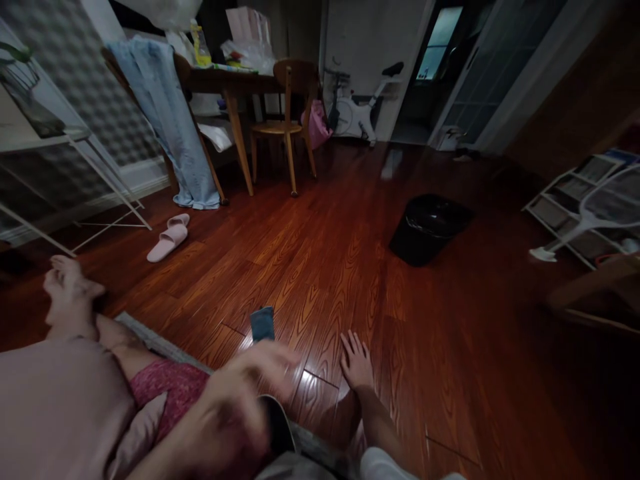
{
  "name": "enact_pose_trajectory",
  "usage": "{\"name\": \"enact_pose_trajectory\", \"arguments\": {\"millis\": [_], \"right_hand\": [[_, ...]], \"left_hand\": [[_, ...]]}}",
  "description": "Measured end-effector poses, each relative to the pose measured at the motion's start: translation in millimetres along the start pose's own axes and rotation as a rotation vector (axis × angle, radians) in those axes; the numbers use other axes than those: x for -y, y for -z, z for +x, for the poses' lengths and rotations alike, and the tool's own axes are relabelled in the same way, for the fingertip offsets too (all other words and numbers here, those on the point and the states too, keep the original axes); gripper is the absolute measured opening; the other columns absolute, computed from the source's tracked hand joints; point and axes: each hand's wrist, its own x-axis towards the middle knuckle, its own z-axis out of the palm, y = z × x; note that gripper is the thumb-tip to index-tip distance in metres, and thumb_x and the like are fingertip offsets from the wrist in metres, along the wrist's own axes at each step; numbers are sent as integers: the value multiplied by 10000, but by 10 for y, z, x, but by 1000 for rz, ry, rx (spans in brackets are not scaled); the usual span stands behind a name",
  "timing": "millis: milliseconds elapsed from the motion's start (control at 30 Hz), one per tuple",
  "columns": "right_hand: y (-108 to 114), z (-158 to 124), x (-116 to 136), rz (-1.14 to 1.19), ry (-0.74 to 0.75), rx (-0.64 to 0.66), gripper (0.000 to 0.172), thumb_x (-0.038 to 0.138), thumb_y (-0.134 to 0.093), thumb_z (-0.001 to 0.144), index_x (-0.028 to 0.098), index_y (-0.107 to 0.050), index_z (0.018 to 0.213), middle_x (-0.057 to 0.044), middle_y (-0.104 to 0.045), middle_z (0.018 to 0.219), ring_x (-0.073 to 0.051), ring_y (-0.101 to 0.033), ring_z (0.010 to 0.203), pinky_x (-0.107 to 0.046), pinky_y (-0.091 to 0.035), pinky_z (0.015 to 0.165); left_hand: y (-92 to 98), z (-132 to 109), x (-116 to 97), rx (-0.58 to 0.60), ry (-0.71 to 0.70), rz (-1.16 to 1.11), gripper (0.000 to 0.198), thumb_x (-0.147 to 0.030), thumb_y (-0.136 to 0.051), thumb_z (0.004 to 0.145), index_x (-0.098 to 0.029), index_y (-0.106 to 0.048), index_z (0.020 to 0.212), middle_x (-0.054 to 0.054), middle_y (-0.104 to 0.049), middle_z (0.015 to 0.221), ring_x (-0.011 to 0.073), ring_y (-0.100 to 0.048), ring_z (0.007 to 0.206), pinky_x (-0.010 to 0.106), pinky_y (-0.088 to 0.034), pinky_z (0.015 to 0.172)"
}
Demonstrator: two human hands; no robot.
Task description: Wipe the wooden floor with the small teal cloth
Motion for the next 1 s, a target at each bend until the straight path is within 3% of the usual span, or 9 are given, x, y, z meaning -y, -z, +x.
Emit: {"name": "enact_pose_trajectory", "arguments": {"millis": [67,100,167,267,367,533,733,867,1000], "right_hand": [[-14,-3,-10,2,7,-13,592,248,-349,952,281,-399,1541,-48,-427,1589,-215,-328,1489,-466,-307,1179],[-22,-4,-17,3,10,-21,597,248,-350,952,288,-390,1545,-46,-431,1587,-215,-333,1487,-467,-308,1178],[-40,-3,-32,5,16,-34,606,251,-353,951,299,-372,1555,-45,-440,1581,-217,-334,1487,-471,-305,1181],[-64,2,-50,6,22,-45,610,255,-353,951,301,-365,1559,-46,-447,1576,-222,-334,1488,-475,-304,1182],[-70,4,-52,6,18,-36,597,265,-346,954,302,-386,1549,-43,-450,1575,-222,-347,1482,-474,-307,1181],[-65,-6,-42,17,-1,-6,611,263,-342,952,301,-359,1561,-49,-432,1586,-229,-334,1489,-491,-291,1187],[-65,-12,-48,19,8,-11,638,259,-351,945,314,-309,1580,-47,-427,1590,-232,-346,1482,-489,-294,1184],[-47,-8,-41,18,11,-12,621,259,-344,953,306,-329,1572,-48,-426,1590,-225,-335,1488,-484,-289,1186],[-23,-4,-31,8,15,-14,581,267,-326,961,269,-408,1536,-63,-434,1583,-217,-337,1486,-466,-295,1183]], "left_hand": [[-169,220,188,94,-14,6,445,-614,-609,901,-385,-668,1279,20,-562,1455,337,-442,1401,566,-383,1159],[-254,314,331,203,15,28,476,-589,-592,924,-324,-647,1315,58,-522,1496,327,-442,1404,535,-355,1176],[-417,413,706,347,223,173,559,-541,-581,937,-251,-560,1414,115,-419,1576,316,-393,1441,503,-306,1195],[-601,278,1344,406,486,476,822,-518,-669,861,-197,-364,1554,170,-154,1678,366,-101,1537,588,-170,1211],[-647,-37,1843,462,482,608,1015,-576,-719,793,-172,-249,1596,197,-53,1679,374,-5,1538,633,-81,1205],[-520,-241,2244,310,387,668,888,-547,-609,890,-182,-222,1601,164,-140,1679,314,-75,1544,537,-145,1232],[-120,-275,2580,126,623,774,876,-190,-624,815,-144,-228,1595,177,-233,1657,308,-151,1533,476,-208,1230],[276,-528,2759,-44,829,818,902,-133,-601,784,-99,-208,1596,236,-276,1626,366,-227,1508,524,-273,1195],[327,-636,2717,-79,928,832,855,-125,-536,806,-68,-203,1592,261,-284,1613,397,-253,1494,577,-300,1162]]}}
